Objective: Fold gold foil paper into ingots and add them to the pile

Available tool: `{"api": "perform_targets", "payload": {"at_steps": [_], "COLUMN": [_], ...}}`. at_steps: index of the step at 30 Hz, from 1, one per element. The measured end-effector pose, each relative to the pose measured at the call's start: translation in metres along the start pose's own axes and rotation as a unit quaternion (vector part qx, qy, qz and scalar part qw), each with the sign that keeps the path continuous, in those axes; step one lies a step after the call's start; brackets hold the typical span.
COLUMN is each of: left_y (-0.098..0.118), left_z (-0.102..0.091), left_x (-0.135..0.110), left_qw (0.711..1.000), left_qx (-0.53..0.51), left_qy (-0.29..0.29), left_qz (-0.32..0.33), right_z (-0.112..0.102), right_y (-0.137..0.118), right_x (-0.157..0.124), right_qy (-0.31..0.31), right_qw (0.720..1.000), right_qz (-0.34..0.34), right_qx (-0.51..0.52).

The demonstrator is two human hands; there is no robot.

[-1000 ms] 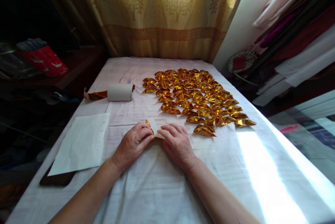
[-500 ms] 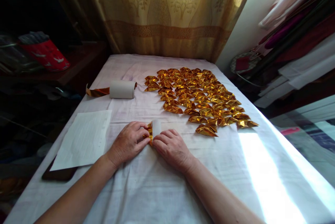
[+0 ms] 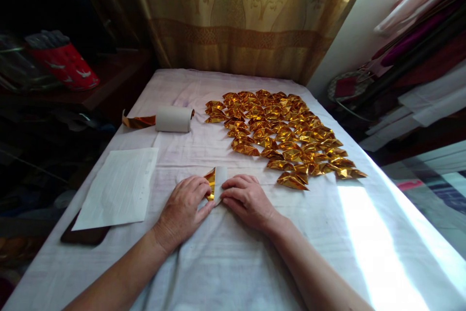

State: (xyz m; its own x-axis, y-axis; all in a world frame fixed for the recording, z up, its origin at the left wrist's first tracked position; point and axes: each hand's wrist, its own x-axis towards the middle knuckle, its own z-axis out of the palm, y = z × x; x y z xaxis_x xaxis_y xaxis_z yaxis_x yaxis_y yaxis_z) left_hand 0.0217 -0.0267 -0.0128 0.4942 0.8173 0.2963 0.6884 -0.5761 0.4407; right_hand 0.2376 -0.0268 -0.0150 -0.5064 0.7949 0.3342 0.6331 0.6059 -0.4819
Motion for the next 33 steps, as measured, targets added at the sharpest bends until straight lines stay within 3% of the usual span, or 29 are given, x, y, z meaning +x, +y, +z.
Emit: {"api": "perform_targets", "payload": {"at_steps": [7,22,33], "left_y": [0.001,0.007,0.005], "left_z": [0.002,0.005,0.003], "left_x": [-0.002,0.001,0.003], "left_qw": [1.0,0.999,0.999], "left_qx": [-0.003,0.024,0.004], "left_qy": [0.001,0.008,-0.008], "left_qz": [-0.007,-0.028,-0.033], "right_z": [0.014,0.016,0.022], "right_y": [-0.007,-0.013,0.002], "right_x": [0.008,0.009,0.01], "right_qy": [0.037,0.042,0.073], "right_qw": [0.995,0.993,0.991], "right_qz": [0.094,0.11,0.112], "right_qx": [0.007,-0.022,-0.009]}}
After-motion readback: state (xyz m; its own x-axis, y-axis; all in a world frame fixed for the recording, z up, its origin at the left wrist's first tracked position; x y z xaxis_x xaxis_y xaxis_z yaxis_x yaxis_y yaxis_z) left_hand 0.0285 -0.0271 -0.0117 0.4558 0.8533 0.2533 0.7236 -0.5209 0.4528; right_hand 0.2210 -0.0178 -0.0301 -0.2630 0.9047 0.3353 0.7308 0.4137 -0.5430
